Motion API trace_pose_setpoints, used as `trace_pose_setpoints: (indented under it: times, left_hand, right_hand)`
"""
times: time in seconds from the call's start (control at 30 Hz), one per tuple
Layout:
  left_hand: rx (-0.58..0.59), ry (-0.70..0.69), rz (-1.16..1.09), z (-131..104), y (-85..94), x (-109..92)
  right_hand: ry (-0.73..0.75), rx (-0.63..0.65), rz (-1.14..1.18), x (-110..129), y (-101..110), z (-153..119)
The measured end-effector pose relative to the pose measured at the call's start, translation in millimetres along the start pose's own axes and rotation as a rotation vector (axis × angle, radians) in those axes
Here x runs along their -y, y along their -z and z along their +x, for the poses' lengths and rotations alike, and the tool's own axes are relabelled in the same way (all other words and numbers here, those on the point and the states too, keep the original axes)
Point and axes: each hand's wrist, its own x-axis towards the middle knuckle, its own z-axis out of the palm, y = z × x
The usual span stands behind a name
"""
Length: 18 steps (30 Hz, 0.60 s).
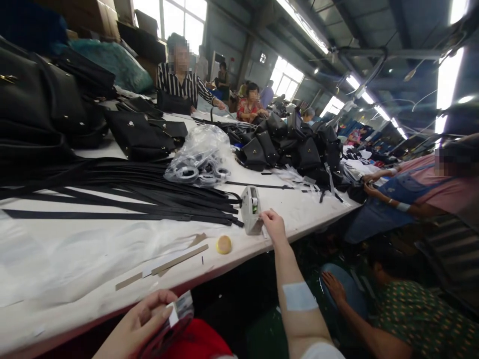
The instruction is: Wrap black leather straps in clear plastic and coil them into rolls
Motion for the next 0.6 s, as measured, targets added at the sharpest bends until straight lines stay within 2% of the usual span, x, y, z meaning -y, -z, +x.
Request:
trace_pose_setpoints:
  times: [0.17, 0.27, 0.33, 0.43, 0.6]
  left_hand:
    - [0.059, 0.086, -0.067, 4.9, 4.8, -2.8]
    - [0.071, 0.098, -0.069, 8.5, 1.4, -6.0]
    - [0.041, 0.055, -0.077, 10.3, -2.4, -8.5]
    - [0.047, -0.051, -0.012, 15.5, -7.2, -11.7]
    - [0.006, -0.275, 0.176, 27.8, -14.4, -8.2]
  right_hand:
    - [-0.113, -0.012, -0.014, -27.5, 5.3, -43.9]
    - [-0.190, 0.007, -0.010, -41.3, 6.4, -50.2]
    - [-0.201, 0.045, 0.014, -39.7, 6.8, -53.4]
    - [-0.183, 0.191, 0.093, -18.7, 0.6, -70.7]
    - [-0.138, 0.528, 0.329, 39.1, -23.9, -129.4]
